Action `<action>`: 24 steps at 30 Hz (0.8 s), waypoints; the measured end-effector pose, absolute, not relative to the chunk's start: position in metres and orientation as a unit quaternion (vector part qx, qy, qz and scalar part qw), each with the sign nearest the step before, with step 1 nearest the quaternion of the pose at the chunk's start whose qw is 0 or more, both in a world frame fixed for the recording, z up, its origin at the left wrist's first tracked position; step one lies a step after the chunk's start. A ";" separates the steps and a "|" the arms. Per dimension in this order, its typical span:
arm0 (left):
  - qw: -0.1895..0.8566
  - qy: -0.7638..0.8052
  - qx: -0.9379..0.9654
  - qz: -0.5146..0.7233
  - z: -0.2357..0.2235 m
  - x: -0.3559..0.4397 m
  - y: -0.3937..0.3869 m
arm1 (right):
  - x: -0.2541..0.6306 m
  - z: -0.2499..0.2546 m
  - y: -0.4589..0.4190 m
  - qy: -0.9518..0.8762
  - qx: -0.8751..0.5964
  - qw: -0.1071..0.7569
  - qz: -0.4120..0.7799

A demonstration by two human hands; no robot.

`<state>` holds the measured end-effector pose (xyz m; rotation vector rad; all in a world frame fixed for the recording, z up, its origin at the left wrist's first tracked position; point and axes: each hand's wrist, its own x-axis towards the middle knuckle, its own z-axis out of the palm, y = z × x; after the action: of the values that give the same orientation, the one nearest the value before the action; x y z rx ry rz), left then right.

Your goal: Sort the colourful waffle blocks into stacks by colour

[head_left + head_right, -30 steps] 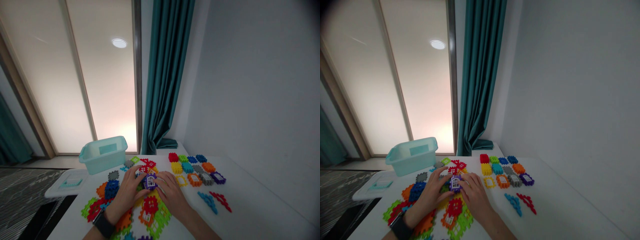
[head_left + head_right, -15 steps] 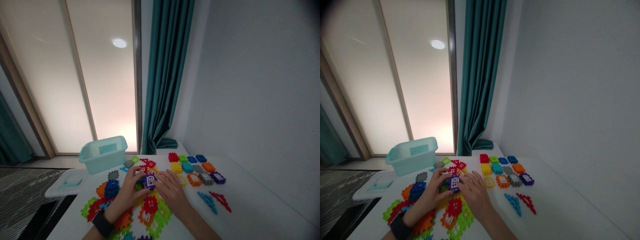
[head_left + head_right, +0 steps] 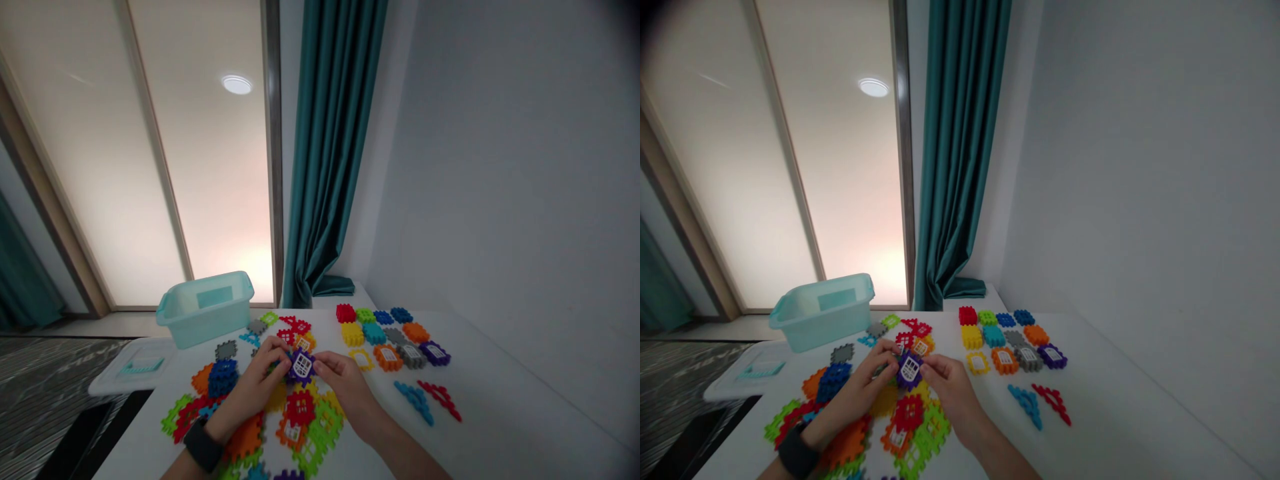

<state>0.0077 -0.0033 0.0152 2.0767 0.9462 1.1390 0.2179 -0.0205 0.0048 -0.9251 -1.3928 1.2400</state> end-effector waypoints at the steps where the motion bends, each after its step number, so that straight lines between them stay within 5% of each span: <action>1: 0.296 0.354 0.778 0.427 0.016 0.008 -0.004 | 0.218 0.005 -0.020 -0.574 -0.385 0.503 0.519; 4: 0.295 0.356 0.781 0.421 0.017 0.009 -0.005 | 0.220 0.004 -0.020 -0.602 -0.401 0.499 0.478; 10: 0.266 0.363 0.806 0.385 0.016 0.008 -0.007 | 0.226 -0.001 -0.021 -0.764 -0.396 0.496 0.110; 15: 0.258 0.350 0.818 0.376 0.016 0.008 -0.007 | 0.230 0.000 -0.022 -0.838 -0.309 0.447 -0.054; 24: -0.009 0.363 0.856 0.368 0.013 0.002 -0.006 | 0.227 -0.002 -0.026 -0.835 -0.370 0.407 -0.007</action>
<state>0.0021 -0.0062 0.0129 2.7039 1.1476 1.1641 0.2272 -0.0256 -0.0025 -0.9319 -2.1070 -0.0173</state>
